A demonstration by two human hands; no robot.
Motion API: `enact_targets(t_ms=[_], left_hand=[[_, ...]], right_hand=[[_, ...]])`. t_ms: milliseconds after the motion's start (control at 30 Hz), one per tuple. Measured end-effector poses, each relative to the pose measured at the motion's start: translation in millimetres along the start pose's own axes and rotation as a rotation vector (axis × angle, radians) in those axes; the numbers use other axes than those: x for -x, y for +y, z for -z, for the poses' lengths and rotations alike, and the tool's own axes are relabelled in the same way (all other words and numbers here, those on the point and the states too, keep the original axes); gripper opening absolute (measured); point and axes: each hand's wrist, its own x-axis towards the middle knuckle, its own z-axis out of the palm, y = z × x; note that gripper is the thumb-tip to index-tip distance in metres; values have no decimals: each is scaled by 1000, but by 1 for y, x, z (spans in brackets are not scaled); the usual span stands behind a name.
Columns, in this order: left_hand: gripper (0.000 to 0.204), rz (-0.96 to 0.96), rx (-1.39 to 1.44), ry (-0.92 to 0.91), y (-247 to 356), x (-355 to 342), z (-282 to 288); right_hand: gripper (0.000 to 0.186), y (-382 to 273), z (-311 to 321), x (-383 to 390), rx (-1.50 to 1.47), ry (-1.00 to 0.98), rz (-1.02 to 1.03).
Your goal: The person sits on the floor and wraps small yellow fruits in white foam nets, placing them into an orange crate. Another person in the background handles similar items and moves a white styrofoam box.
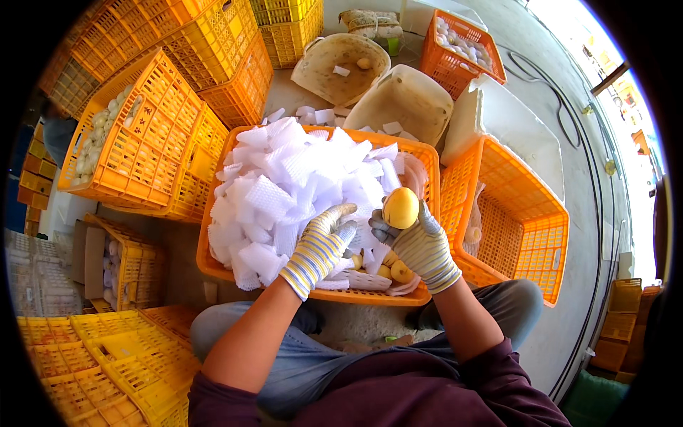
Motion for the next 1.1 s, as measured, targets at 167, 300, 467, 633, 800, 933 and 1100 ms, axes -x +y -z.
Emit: enact_targets(t_ms=[167, 300, 467, 633, 800, 933, 1100], left_hand=[[40, 70, 29, -2, 13, 10, -3], [47, 73, 217, -129, 19, 14, -4], [67, -63, 387, -243, 14, 12, -10], [79, -164, 405, -249, 20, 14, -8], [92, -222, 544, -366, 23, 15, -10], [93, -246, 504, -396, 23, 15, -12], [88, -241, 273, -286, 27, 14, -6]], right_hand=[[71, 3, -7, 6, 30, -17, -20], [72, 7, -24, 18, 624, 33, 335], [77, 5, -40, 16, 1551, -105, 694], [78, 0, -43, 12, 938, -54, 616], [67, -13, -22, 5, 135, -183, -64], [60, -5, -25, 9, 787, -198, 150], [52, -14, -36, 19, 651, 120, 199]])
